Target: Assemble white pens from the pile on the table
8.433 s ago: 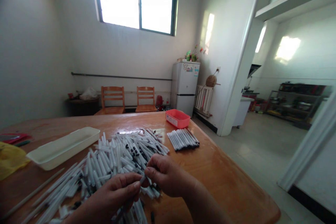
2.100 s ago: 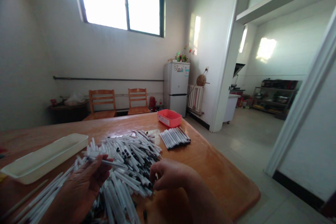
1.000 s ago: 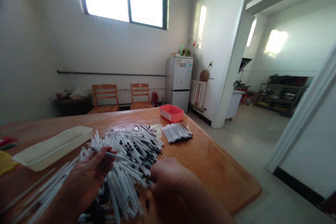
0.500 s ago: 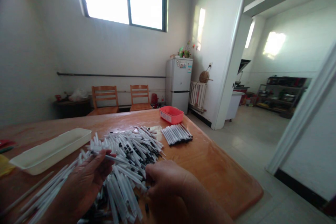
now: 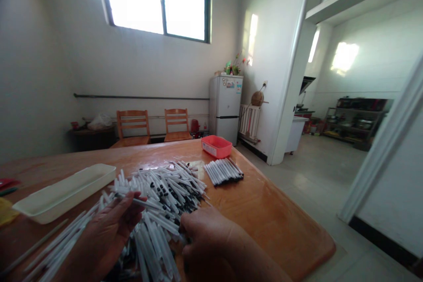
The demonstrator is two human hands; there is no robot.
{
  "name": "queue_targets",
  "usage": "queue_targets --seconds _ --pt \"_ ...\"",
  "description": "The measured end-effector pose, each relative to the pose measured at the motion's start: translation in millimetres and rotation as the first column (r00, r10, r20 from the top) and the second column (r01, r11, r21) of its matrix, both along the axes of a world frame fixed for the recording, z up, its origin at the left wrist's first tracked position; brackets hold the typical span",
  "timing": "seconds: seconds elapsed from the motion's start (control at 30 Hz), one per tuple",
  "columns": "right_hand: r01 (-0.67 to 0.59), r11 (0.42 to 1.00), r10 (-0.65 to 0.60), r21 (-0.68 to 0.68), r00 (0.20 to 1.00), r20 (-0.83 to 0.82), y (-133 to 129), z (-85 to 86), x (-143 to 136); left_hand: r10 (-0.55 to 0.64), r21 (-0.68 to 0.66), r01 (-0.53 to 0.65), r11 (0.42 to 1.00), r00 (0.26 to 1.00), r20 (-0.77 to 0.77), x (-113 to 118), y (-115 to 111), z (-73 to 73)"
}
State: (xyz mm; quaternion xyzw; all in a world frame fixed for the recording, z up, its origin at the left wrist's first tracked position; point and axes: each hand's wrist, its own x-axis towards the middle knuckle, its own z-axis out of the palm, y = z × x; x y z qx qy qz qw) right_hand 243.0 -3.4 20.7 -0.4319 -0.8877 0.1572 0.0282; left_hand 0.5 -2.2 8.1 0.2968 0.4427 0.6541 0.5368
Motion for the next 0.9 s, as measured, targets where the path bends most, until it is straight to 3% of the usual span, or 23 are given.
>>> queue_targets --seconds 0.23,0.7,0.8,0.9 --pt "-0.008 1.0 0.008 0.003 1.0 0.002 -3.6 5.4 -0.7 0.022 -0.022 -0.021 1.0 1.0 0.007 1.6 -1.6 1.3" --pt "0.057 0.996 -0.074 -0.069 0.956 -0.284 7.2 -1.4 18.6 0.004 -0.019 -0.003 1.0 1.0 0.01 3.1 -2.8 1.8" --pt "0.064 0.996 -0.081 -0.057 0.923 -0.375 11.1 -5.3 15.2 0.002 -0.018 -0.002 1.0 1.0 0.004 3.2 -3.1 0.8" --pt "0.041 0.983 -0.135 -0.178 0.823 -0.553 17.8 -11.4 10.2 -0.001 -0.015 0.002 1.0 1.0 0.018 1.9 -1.7 -1.5"
